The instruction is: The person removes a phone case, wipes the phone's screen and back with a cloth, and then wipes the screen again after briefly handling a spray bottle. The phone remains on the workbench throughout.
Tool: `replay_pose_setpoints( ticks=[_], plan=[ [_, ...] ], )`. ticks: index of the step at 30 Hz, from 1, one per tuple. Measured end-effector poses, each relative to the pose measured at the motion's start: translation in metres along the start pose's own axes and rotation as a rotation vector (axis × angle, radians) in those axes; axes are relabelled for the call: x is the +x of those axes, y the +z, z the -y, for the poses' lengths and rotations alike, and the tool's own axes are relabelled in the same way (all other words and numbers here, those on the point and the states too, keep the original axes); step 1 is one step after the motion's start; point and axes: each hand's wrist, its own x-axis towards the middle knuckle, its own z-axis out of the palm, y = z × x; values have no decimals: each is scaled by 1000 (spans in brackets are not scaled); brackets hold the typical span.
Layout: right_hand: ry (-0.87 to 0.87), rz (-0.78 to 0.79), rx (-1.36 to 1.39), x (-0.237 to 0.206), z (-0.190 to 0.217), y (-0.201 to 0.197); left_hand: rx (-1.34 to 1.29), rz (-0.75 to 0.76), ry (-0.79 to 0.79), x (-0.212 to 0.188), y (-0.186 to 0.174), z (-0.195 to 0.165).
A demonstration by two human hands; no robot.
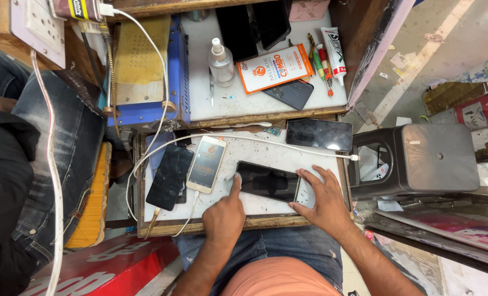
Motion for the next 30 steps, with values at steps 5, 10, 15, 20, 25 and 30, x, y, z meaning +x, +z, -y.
replay_pose_setpoints(
  ticks=[5,10,15,20,25,30],
  plan=[
    [27,20,-10,0,-1,3,-22,40,-16,-18,5,10],
    [-17,14,-27,-1,0,5,1,124,108,-24,21,-26],
    [-152,-19,-8,-2,-3,5,-142,61,379,-30,41,-72],
    [-158,-12,4,-2,-5,5,-45,40,204,-21,27,-21],
    [-150,16,-2,0,-7,4,-19,51,33,-14,13,12],
    [-177,-9,8,1,-5,3,-67,87,314,-30,42,-54]
  ],
)
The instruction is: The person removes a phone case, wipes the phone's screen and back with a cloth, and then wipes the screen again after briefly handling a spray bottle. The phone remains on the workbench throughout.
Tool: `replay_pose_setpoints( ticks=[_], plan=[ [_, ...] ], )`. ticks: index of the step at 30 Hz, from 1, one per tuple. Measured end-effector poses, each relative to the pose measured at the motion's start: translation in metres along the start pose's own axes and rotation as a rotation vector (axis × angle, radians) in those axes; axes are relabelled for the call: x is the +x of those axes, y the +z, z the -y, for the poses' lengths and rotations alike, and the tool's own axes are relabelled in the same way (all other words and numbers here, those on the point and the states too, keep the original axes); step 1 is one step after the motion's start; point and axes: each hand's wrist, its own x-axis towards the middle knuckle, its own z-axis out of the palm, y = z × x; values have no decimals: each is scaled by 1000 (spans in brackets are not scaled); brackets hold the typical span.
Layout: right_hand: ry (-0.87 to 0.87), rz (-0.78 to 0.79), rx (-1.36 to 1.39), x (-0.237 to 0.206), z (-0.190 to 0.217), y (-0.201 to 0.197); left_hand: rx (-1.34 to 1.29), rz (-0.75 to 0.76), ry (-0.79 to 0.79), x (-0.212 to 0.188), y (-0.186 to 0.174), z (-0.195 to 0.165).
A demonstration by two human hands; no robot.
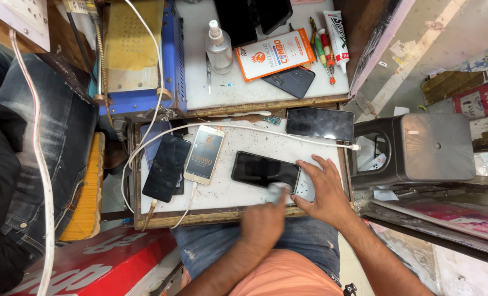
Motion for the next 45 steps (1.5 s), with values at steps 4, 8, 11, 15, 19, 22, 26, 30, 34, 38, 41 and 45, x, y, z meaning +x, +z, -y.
replay_pose_setpoints(
  ticks=[4,8,11,15,19,22,26,30,34,38,41,45],
  plan=[
    [22,2,8,0,1,1,-24,-37,16,-1,-2,4],
    [23,11,16,2,-1,2,67,-35,-229,-12,-31,59],
    [25,16,13,3,-1,2,63,-46,-244,-13,-33,66],
    [38,20,-6,3,1,4,24,-19,30,-3,-8,12],
    [32,24,-4,3,1,4,9,-12,64,14,-6,10],
    [26,18,11,3,1,3,47,49,-177,29,-24,56],
    [61,38,4,4,0,3,117,30,-280,38,-27,63],
    [34,12,9,5,0,4,-11,-38,42,46,-1,-2],
    [37,10,0,6,0,5,-14,-19,58,53,1,-8],
    [69,21,16,5,-1,6,87,21,-198,53,-24,47],
    [107,38,11,5,0,5,131,-74,-284,46,-38,76],
    [100,27,15,6,1,3,76,33,-254,53,-30,60]
  ],
)
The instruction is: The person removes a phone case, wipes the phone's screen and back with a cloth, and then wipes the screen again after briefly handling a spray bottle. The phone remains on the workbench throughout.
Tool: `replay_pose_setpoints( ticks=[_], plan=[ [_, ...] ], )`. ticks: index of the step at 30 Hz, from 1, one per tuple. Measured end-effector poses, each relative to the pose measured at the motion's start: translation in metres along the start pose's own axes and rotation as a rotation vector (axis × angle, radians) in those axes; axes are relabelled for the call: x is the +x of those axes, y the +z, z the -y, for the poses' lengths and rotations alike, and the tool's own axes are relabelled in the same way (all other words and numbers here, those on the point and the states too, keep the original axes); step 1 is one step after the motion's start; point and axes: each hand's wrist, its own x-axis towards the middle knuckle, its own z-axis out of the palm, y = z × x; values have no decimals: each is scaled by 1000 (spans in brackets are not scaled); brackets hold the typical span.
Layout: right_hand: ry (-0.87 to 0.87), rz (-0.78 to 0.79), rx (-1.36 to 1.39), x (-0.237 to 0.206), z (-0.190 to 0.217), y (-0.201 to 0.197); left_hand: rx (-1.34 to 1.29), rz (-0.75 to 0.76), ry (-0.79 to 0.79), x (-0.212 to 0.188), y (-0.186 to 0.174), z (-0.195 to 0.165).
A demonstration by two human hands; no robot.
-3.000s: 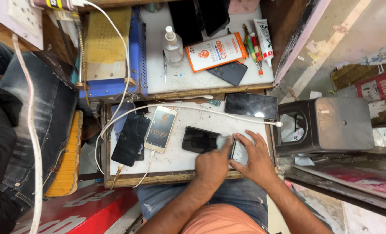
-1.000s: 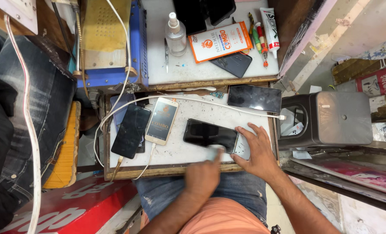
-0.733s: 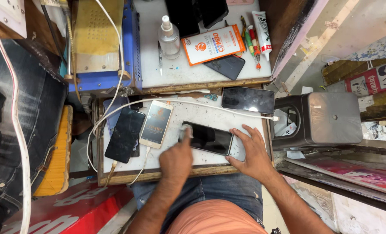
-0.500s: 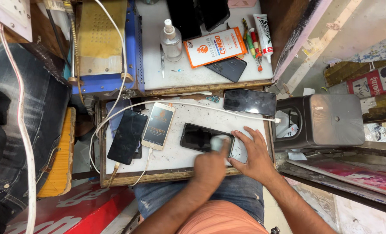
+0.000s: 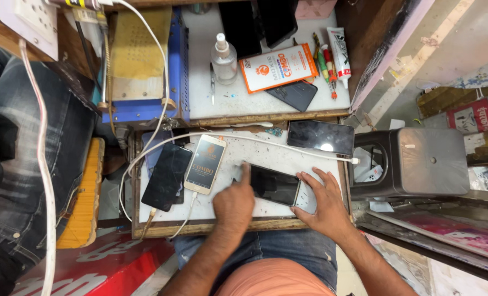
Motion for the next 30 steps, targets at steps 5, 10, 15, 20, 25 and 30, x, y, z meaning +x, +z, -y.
replay_pose_setpoints(
  ticks=[5,10,15,20,25,30],
  plan=[
    [-39,-25,-8,-1,0,0,-75,-41,283,-16,17,-70],
    [-56,-28,4,-1,-1,1,-99,-52,240,-11,7,-51],
    [-43,-37,1,0,2,1,-51,-54,-35,-2,-15,10],
    [3,-26,3,1,9,0,-85,-141,-9,-13,-18,18],
    [16,-26,-16,2,9,1,-105,-124,-17,-48,-16,27],
    [51,13,-45,4,5,2,-139,27,-66,-50,-6,30]
  ],
)
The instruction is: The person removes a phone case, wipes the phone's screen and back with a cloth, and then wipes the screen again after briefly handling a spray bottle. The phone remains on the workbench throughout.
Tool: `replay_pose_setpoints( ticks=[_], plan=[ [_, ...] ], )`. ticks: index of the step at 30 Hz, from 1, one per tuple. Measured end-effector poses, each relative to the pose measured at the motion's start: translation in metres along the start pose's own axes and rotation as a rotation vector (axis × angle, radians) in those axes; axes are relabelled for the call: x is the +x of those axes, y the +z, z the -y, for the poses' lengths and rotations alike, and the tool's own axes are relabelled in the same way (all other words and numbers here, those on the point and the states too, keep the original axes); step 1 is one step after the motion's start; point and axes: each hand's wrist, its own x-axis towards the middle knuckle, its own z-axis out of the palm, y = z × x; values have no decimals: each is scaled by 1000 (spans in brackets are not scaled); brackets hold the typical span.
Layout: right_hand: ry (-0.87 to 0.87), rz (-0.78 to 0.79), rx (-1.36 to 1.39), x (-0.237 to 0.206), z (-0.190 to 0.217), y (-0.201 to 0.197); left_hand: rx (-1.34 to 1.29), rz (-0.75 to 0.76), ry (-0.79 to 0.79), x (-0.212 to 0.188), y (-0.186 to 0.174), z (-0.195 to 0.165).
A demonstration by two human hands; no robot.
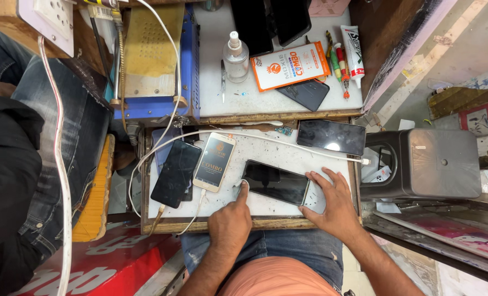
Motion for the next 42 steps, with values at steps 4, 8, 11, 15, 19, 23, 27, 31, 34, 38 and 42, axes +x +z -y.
replay_pose_setpoints(
  ticks=[4,8,11,15,19,23,27,31,34,38,42],
  plan=[
    [-48,-36,19,0,-2,2,30,24,122,4,17,-27],
    [-73,-60,41,-3,-2,2,-49,36,382,-8,36,-78],
    [-116,-64,51,-5,-2,-1,-164,44,429,-5,27,-79],
    [-120,-38,30,-5,1,-5,-308,20,179,19,-26,-37],
    [-122,-43,29,-5,4,-8,-442,-388,-76,45,-108,30],
    [-124,-50,41,-4,7,-9,-759,-925,-56,24,-158,92],
    [-107,-29,48,-4,9,-11,-110,-1188,-249,21,-172,150],
    [-105,-24,41,-5,9,-12,118,-1279,-361,26,-182,195],
    [-106,-26,41,-5,8,-10,-94,-1214,-399,33,-176,202],
    [-145,-88,98,-2,8,-10,-984,-941,-425,41,-156,170],
    [-133,-192,184,1,17,-20,-800,-310,-399,39,-111,95]
  ],
)
